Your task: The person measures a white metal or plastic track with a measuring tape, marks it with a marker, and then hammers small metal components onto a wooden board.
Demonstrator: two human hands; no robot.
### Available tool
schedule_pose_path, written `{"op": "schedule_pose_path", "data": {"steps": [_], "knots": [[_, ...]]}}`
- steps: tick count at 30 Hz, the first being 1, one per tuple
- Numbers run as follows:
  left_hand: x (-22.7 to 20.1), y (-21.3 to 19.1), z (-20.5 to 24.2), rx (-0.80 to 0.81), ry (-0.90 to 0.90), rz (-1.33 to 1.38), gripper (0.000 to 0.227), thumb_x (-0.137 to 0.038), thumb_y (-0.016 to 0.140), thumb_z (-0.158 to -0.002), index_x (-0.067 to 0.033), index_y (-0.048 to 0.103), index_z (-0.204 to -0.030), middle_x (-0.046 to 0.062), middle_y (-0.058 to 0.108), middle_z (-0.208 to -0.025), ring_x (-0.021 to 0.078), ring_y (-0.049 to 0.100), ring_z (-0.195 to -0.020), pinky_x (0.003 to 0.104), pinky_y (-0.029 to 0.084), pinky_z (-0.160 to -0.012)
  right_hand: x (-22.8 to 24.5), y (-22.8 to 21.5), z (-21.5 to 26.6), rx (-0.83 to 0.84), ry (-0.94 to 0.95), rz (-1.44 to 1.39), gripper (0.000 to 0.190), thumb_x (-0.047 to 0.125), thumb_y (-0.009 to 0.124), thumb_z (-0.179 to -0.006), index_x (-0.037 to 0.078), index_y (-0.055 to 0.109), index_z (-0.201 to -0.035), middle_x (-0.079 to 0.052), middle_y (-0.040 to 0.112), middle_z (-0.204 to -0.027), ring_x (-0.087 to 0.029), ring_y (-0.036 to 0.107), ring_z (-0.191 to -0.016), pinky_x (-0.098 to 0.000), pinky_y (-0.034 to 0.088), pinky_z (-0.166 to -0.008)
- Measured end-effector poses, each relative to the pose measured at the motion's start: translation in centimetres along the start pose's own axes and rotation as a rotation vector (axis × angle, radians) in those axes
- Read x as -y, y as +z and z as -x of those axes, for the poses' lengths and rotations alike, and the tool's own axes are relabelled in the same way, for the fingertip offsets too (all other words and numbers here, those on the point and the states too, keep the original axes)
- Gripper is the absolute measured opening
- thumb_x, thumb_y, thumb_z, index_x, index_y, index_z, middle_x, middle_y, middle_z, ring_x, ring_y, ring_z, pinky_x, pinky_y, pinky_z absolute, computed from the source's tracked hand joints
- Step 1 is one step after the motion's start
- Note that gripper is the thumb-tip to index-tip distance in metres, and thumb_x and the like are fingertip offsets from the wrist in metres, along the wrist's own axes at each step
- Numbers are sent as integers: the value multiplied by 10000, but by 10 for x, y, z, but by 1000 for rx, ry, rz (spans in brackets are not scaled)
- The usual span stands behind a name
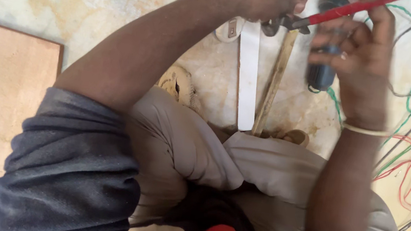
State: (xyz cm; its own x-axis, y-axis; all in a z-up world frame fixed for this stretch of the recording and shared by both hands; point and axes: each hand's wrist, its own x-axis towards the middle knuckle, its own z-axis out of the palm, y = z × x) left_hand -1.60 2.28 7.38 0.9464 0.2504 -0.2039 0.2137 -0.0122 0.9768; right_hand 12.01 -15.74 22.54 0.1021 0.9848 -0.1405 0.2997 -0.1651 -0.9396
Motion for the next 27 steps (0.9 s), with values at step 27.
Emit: {"op": "schedule_pose_path", "data": {"steps": [27], "knots": [[74, 22, -30, -161, -8, -486, 285, -286, 716, -889, -106, 652, -1101, 21, 706, -768, 113, 676, -637, 342, 586, -529, -116, 71, -42, -290, -314, -270, 602, -263, 479, -1149, 144, 329, -1567, -80, 489, -1504, -198, 525, -1381, -382, 453, -1222]]}}
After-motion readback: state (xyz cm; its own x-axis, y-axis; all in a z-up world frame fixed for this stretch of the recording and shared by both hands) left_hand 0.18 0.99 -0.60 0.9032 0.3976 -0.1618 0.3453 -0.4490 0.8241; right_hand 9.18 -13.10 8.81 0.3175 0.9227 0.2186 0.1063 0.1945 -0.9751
